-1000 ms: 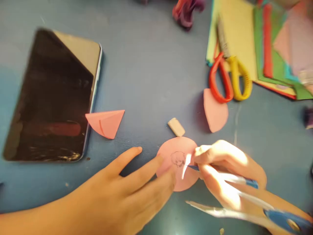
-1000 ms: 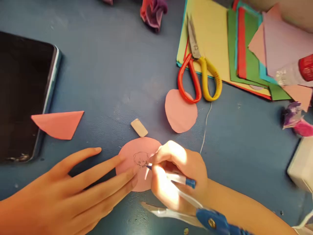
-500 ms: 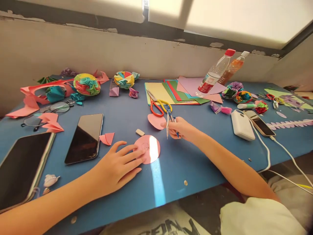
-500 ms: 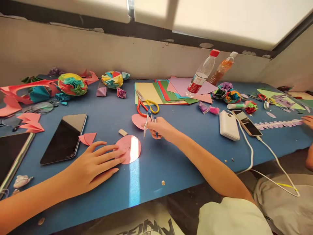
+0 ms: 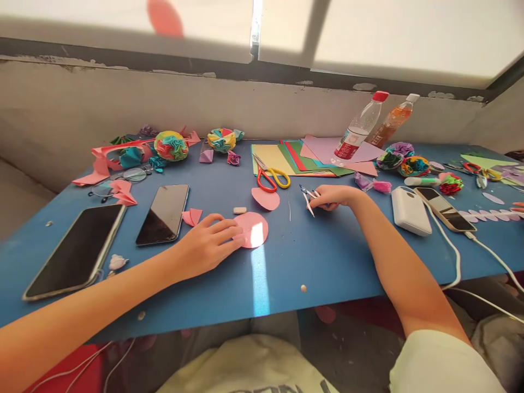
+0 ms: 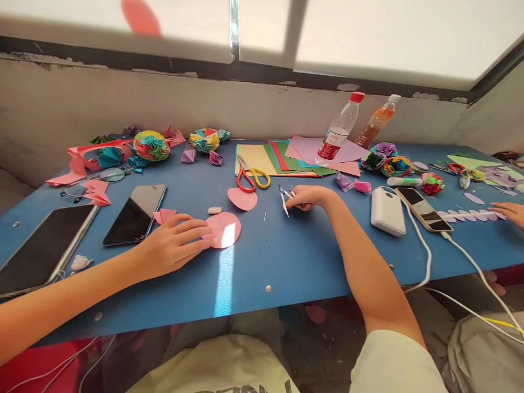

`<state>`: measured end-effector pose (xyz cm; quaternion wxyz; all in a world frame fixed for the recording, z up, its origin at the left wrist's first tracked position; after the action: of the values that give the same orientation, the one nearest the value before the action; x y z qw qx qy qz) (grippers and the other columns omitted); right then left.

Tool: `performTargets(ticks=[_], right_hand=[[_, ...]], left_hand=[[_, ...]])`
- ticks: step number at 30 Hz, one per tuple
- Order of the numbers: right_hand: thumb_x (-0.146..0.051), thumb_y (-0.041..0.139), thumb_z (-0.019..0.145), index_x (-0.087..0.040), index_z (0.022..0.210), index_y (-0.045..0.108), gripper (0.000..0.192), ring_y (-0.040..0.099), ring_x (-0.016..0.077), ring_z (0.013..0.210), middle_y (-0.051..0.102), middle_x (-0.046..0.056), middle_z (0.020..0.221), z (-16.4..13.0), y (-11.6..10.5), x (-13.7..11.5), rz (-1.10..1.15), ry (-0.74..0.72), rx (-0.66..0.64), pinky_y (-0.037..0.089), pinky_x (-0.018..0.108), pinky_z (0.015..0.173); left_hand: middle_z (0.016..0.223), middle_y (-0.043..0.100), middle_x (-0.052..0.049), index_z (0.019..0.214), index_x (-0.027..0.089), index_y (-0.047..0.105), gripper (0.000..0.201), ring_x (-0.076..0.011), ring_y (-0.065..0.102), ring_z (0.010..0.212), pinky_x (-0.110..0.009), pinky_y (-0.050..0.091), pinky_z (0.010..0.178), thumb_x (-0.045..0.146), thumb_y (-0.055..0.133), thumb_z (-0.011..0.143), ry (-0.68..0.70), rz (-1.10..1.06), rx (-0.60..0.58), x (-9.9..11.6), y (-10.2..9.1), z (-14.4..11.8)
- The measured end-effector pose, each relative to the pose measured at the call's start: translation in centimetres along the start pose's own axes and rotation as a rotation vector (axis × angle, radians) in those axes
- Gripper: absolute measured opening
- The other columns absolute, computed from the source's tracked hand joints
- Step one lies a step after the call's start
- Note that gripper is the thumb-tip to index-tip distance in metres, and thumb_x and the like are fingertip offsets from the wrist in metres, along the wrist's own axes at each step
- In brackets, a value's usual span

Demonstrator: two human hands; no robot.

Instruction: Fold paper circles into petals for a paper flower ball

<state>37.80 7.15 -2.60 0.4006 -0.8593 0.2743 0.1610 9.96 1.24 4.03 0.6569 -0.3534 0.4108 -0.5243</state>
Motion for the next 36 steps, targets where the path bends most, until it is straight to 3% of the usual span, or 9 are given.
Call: performTargets(ticks=[6, 10, 13, 15, 18, 24, 30, 33, 36], right_hand=[[-0.034, 0.065, 0.068, -0.015, 0.074, 0.048, 0.026, 0.040, 0.0084, 0.046, 0.048, 0.002, 0.062, -1.6, -1.5, -0.9, -0.133, 0.049, 0.196, 0.027, 0.022, 0.044], [-0.032, 0.057, 0.076, -0.011, 0.085, 0.049, 0.024, 0.053, 0.0220, 0.073, 0.054, 0.014, 0.082, -3.9, -3.1, -3.6, -0.255, 0.061, 0.649, 0.034, 0.026, 0.056], [-0.037, 0.043, 0.087, -0.011, 0.098, 0.048, 0.029, 0.052, 0.0251, 0.090, 0.055, 0.017, 0.093, -5.4, -0.9, -8.7, -0.366, -0.150, 0.914, 0.036, 0.032, 0.070], [-0.050, 0.043, 0.085, -0.015, 0.095, 0.052, 0.037, 0.051, 0.0210, 0.094, 0.058, 0.010, 0.097, -5.6, 2.2, -12.3, -0.460, -0.395, 0.945, 0.035, 0.032, 0.078], [-0.052, 0.033, 0.087, -0.016, 0.095, 0.056, 0.044, 0.051, 0.0174, 0.097, 0.060, 0.007, 0.098, -5.4, 5.2, -14.7, -0.566, -0.596, 1.001, 0.033, 0.033, 0.080], [-0.025, 0.034, 0.092, -0.015, 0.072, 0.061, 0.035, 0.052, 0.0132, 0.078, 0.063, 0.008, 0.077, -4.1, 5.6, -14.2, -0.652, -0.717, 1.104, 0.035, 0.036, 0.077], [-0.013, 0.034, 0.091, -0.012, 0.078, 0.057, 0.027, 0.051, 0.0154, 0.085, 0.062, 0.006, 0.082, -6.2, 6.3, -15.2, -0.710, -0.810, 1.165, 0.030, 0.035, 0.085], [-0.016, 0.037, 0.091, -0.013, 0.082, 0.056, 0.021, 0.050, 0.0140, 0.085, 0.062, 0.004, 0.083, -8.6, 7.9, -16.4, -0.711, -1.006, 1.129, 0.031, 0.032, 0.084], [-0.017, 0.041, 0.089, -0.013, 0.085, 0.055, 0.015, 0.049, 0.0129, 0.078, 0.060, 0.003, 0.077, -10.4, 9.7, -17.2, -0.627, -1.234, 0.994, 0.034, 0.029, 0.076]], left_hand=[[0.100, 0.067, -0.001, 0.100, 0.020, 0.056, 0.027, -0.0196, 0.058, 0.099, -0.041, 0.037, 0.089, 0.004, 0.041, 0.085, 0.001, 0.167, -0.008, -2.2, 0.5, 0.1], [0.099, 0.067, -0.001, 0.098, 0.021, 0.056, 0.026, -0.0207, 0.059, 0.097, -0.043, 0.036, 0.088, 0.005, 0.041, 0.084, -0.031, 0.243, 0.025, -3.4, 0.2, -0.1], [0.095, 0.067, -0.002, 0.094, 0.021, 0.057, 0.027, -0.0199, 0.060, 0.093, -0.042, 0.036, 0.087, 0.006, 0.037, 0.084, -0.062, 0.265, 0.000, -3.9, 0.4, 0.0], [0.093, 0.067, -0.004, 0.092, 0.020, 0.058, 0.028, -0.0193, 0.060, 0.090, -0.041, 0.037, 0.087, 0.006, 0.035, 0.084, -0.079, 0.271, -0.016, -4.3, 0.6, 0.3], [0.087, 0.067, -0.005, 0.091, 0.020, 0.059, 0.030, -0.0194, 0.060, 0.088, -0.041, 0.037, 0.087, 0.007, 0.034, 0.084, -0.104, 0.276, -0.017, -4.9, 0.8, 0.8], [0.093, 0.067, -0.005, 0.093, 0.019, 0.060, 0.028, -0.0211, 0.060, 0.091, -0.042, 0.035, 0.086, 0.007, 0.035, 0.084, -0.119, 0.281, 0.009, -5.6, 1.0, 0.6], [0.100, 0.066, -0.006, 0.102, 0.018, 0.056, 0.025, -0.0227, 0.060, 0.092, -0.041, 0.037, 0.082, 0.011, 0.042, 0.083, -0.161, 0.275, 0.102, -5.4, -0.3, 0.0], [0.096, 0.066, -0.006, 0.099, 0.018, 0.057, 0.021, -0.0218, 0.059, 0.088, -0.038, 0.040, 0.080, 0.014, 0.046, 0.081, -0.207, 0.232, 0.173, -4.9, -1.6, 0.1], [0.095, 0.065, -0.008, 0.100, 0.015, 0.057, 0.021, -0.0216, 0.058, 0.087, -0.036, 0.042, 0.079, 0.015, 0.048, 0.081, -0.206, 0.161, 0.183, -3.6, -2.5, 0.1]])
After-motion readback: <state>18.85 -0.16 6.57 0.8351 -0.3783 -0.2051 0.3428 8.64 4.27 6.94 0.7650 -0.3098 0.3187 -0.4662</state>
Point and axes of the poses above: each hand's wrist, its own z-axis towards the middle knuckle, its own y-axis out of the palm, x = y × z, the point moved 9 cm from there along z, towards the middle knuckle
